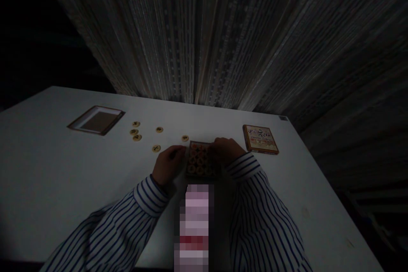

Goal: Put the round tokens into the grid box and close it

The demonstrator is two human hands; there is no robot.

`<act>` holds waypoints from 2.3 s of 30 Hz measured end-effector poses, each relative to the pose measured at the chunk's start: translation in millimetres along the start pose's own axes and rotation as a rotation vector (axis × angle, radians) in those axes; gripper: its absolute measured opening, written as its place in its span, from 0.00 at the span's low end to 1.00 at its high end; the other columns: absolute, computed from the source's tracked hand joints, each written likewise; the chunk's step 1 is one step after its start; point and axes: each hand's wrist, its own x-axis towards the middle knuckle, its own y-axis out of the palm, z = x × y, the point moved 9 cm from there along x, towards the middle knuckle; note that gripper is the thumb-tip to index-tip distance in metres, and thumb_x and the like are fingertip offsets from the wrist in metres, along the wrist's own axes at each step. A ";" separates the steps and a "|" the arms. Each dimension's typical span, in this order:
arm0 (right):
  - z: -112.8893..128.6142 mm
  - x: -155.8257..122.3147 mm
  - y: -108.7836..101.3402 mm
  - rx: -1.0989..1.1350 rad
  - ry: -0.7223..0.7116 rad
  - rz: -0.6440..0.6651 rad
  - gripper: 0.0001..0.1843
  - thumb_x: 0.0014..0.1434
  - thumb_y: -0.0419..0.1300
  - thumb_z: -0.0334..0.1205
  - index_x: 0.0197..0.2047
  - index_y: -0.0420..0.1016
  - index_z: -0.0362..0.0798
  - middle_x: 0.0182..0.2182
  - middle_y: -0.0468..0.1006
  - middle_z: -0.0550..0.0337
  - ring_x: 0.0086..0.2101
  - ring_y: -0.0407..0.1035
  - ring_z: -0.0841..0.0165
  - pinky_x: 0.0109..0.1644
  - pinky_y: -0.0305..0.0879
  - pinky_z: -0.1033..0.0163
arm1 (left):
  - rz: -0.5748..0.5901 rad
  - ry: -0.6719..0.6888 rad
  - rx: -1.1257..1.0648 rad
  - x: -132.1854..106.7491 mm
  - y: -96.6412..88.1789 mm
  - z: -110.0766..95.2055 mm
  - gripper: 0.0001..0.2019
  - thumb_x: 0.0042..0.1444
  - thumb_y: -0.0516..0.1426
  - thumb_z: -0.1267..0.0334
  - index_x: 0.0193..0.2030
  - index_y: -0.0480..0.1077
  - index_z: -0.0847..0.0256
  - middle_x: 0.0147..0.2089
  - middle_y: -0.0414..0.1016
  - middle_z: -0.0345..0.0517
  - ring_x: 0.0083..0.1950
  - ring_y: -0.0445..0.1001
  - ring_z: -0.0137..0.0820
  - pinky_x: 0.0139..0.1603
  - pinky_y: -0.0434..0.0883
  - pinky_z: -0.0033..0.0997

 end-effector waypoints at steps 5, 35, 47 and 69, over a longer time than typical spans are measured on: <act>-13.9 -3.7 -5.9 0.025 0.115 0.005 0.16 0.56 0.49 0.41 0.45 0.72 0.47 0.40 0.75 0.52 0.40 0.68 0.64 0.41 0.60 0.63 | -0.001 -0.010 0.004 -0.1 1.0 2.6 0.12 0.51 0.52 0.61 0.37 0.72 0.64 0.35 0.75 0.48 0.36 0.72 0.31 0.38 0.69 0.32; -39.5 2.4 12.9 0.046 0.253 0.060 0.18 0.56 0.47 0.37 0.48 0.69 0.47 0.43 0.75 0.52 0.42 0.69 0.63 0.42 0.62 0.60 | 0.083 0.186 0.199 -8.5 10.4 -16.7 0.12 0.51 0.52 0.66 0.42 0.69 0.63 0.36 0.74 0.47 0.32 0.71 0.28 0.35 0.70 0.30; -41.7 2.5 14.6 0.055 0.252 0.052 0.19 0.55 0.48 0.36 0.49 0.69 0.46 0.41 0.76 0.51 0.41 0.69 0.63 0.42 0.62 0.58 | 0.092 0.171 0.219 -8.3 11.2 -16.6 0.11 0.51 0.52 0.68 0.41 0.69 0.63 0.36 0.74 0.47 0.34 0.72 0.29 0.35 0.70 0.30; -30.5 -11.5 10.5 0.247 0.118 0.104 0.18 0.50 0.55 0.37 0.46 0.72 0.54 0.34 0.77 0.58 0.33 0.71 0.68 0.36 0.63 0.65 | 0.080 0.188 0.221 -8.7 10.6 -16.1 0.11 0.50 0.53 0.67 0.40 0.70 0.62 0.35 0.73 0.46 0.33 0.72 0.29 0.35 0.70 0.29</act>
